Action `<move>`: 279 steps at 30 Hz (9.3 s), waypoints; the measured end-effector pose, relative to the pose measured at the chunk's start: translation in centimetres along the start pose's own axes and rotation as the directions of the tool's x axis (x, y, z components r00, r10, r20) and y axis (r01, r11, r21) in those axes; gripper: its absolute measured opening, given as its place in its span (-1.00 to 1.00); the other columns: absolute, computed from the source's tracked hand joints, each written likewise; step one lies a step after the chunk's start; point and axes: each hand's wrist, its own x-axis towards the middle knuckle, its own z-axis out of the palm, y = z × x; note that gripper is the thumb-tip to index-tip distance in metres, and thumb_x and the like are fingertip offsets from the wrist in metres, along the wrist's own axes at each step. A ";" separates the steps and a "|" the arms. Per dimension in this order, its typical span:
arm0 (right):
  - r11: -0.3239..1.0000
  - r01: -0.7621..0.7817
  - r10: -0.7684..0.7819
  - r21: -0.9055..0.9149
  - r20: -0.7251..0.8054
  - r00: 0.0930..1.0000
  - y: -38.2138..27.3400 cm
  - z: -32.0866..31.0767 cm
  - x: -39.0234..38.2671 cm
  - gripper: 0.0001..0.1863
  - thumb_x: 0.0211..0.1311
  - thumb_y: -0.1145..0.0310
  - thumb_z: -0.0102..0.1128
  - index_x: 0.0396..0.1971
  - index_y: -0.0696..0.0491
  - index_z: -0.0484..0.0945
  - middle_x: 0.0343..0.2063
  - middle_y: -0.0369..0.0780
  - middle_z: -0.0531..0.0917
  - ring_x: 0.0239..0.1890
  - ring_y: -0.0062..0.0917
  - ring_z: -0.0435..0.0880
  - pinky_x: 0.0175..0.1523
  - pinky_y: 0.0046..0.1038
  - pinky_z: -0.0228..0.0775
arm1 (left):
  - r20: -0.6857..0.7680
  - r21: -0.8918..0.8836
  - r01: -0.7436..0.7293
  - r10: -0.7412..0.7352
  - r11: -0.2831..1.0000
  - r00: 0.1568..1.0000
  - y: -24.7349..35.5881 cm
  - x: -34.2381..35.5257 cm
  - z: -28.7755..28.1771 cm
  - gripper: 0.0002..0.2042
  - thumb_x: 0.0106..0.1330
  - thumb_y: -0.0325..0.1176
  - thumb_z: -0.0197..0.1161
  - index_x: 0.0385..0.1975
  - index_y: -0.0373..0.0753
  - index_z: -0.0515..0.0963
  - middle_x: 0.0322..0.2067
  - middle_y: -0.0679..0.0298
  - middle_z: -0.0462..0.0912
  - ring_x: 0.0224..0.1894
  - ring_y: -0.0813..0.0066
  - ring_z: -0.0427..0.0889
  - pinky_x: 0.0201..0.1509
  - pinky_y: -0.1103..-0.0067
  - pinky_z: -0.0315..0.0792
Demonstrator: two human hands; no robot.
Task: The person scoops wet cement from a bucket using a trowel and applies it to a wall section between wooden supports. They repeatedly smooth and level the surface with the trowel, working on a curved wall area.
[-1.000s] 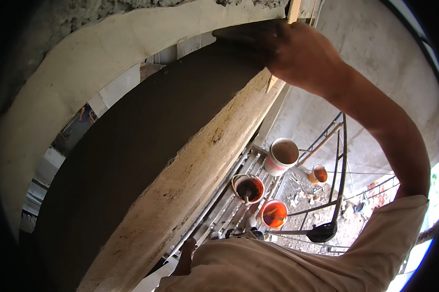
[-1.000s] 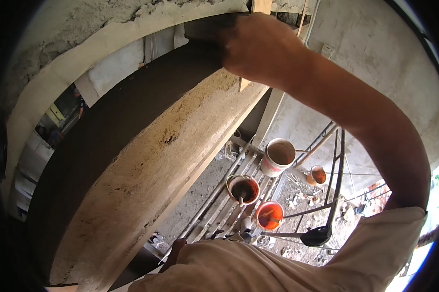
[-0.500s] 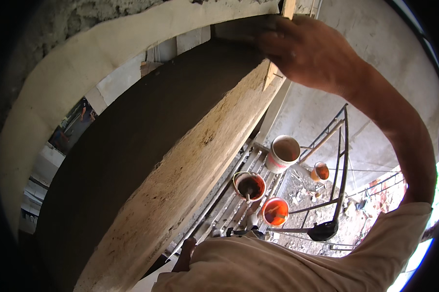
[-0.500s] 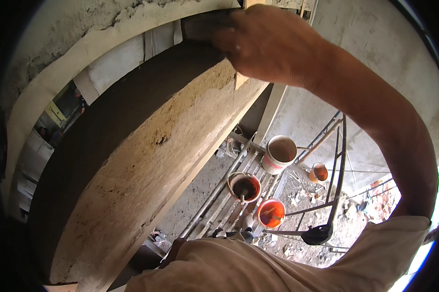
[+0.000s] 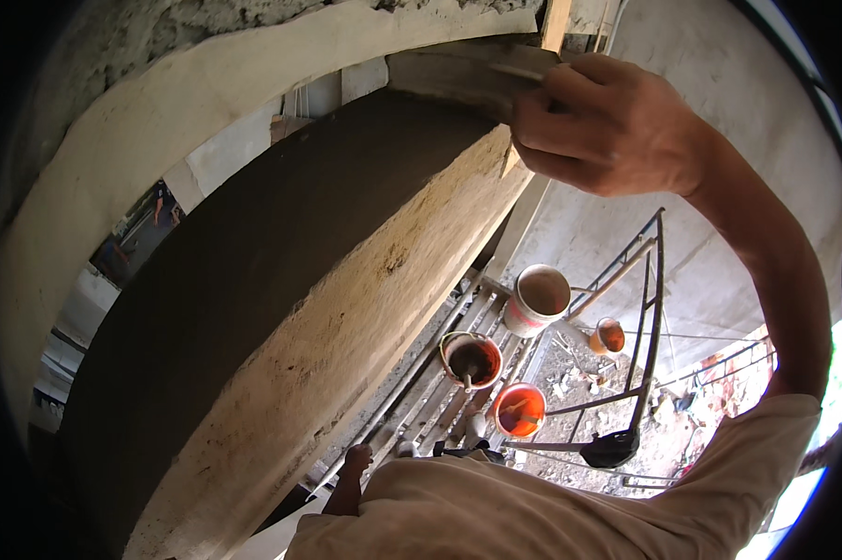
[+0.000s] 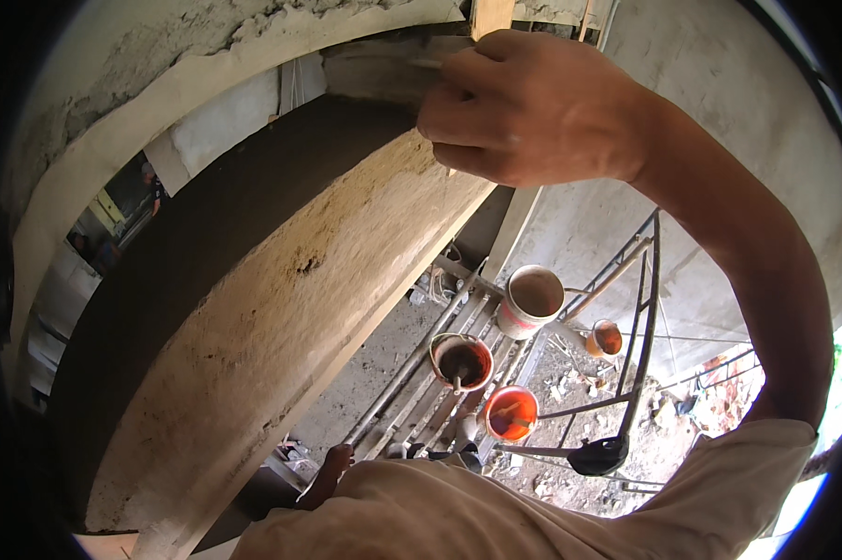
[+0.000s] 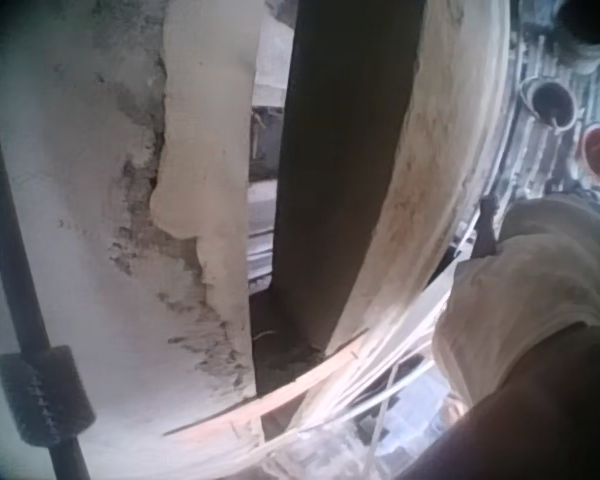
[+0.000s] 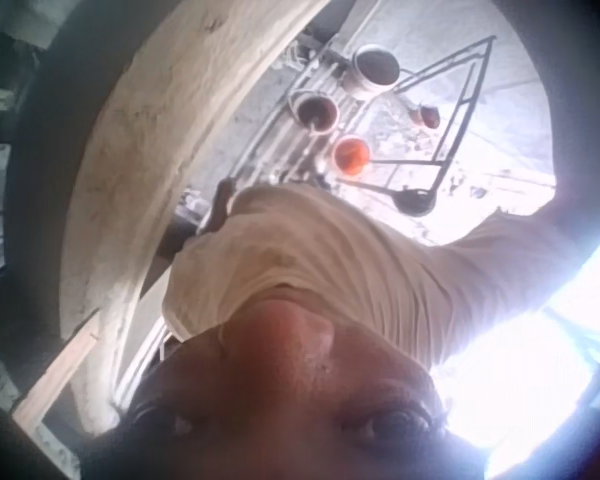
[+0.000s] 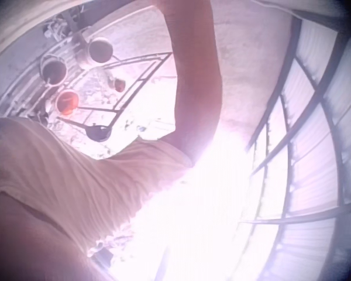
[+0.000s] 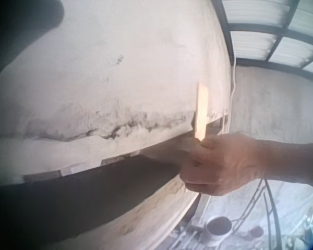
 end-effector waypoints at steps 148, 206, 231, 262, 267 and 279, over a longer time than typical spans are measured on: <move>-0.339 -0.703 -0.714 -0.625 0.658 -0.240 -108.1 38.9 -21.3 -0.53 0.25 -0.09 0.17 -0.03 -0.08 0.70 0.14 0.05 0.56 -0.02 0.09 0.67 0.12 -0.04 0.51 | 0.283 -0.266 0.774 -0.721 0.575 0.633 8.3 46.1 21.0 -0.57 0.39 -0.43 0.12 0.23 -0.24 0.27 -0.01 0.11 0.49 -0.14 0.40 0.55 -0.18 0.48 0.51; -0.947 0.301 0.205 -0.110 0.513 0.833 -12.8 10.0 -30.6 -0.46 0.52 0.19 0.11 0.25 0.32 0.39 -0.34 -0.09 0.61 -0.48 -0.50 0.62 -0.40 -0.50 0.50 | -0.064 -0.116 -0.413 0.408 0.903 0.911 74.3 9.1 -28.7 -0.61 0.51 -0.30 0.16 0.24 -0.34 0.41 0.07 0.03 0.62 -0.01 0.20 0.69 0.10 0.41 0.56; -0.968 -0.104 0.064 0.228 0.626 0.777 -6.2 4.6 -21.0 -0.57 0.49 0.34 0.21 0.17 0.28 0.35 -0.39 -0.26 0.59 -0.43 -0.65 0.58 -0.32 -0.57 0.45 | -0.830 0.163 -0.198 0.242 0.967 0.502 78.5 11.4 -34.0 -0.53 0.36 -0.53 0.13 0.29 -0.42 0.39 -0.09 0.07 0.63 -0.13 0.30 0.66 0.02 0.46 0.50; -0.964 0.073 0.215 0.255 0.588 0.780 -5.5 10.3 -26.5 -0.61 0.39 0.35 0.21 -0.05 0.44 0.54 -0.37 -0.13 0.68 -0.45 -0.59 0.62 -0.35 -0.55 0.50 | -0.904 0.239 -0.088 0.254 0.967 0.343 79.6 13.4 -32.5 -0.54 0.34 -0.60 0.06 0.28 -0.36 0.43 -0.17 0.11 0.65 -0.27 0.44 0.61 -0.13 0.55 0.50; -0.996 -0.010 -0.070 -0.089 0.708 0.702 -4.0 6.7 -28.1 -0.62 0.42 0.30 0.15 0.01 0.34 0.54 -0.42 -0.25 0.59 -0.46 -0.66 0.51 -0.36 -0.59 0.34 | -0.919 0.223 -0.102 0.244 0.969 0.311 80.1 14.3 -32.4 -0.55 0.32 -0.61 0.08 0.25 -0.37 0.46 -0.19 0.12 0.67 -0.27 0.44 0.61 -0.15 0.55 0.50; -0.923 -0.162 0.130 0.350 0.678 0.723 -4.7 4.7 -26.5 -0.77 0.49 0.46 0.04 -0.03 0.28 0.54 -0.38 -0.31 0.52 -0.40 -0.68 0.44 -0.30 -0.55 0.29 | -0.894 0.280 -0.074 0.288 0.957 0.345 78.8 13.3 -33.0 -0.52 0.28 -0.62 0.09 0.24 -0.35 0.46 -0.18 0.06 0.66 -0.28 0.28 0.64 -0.14 0.45 0.53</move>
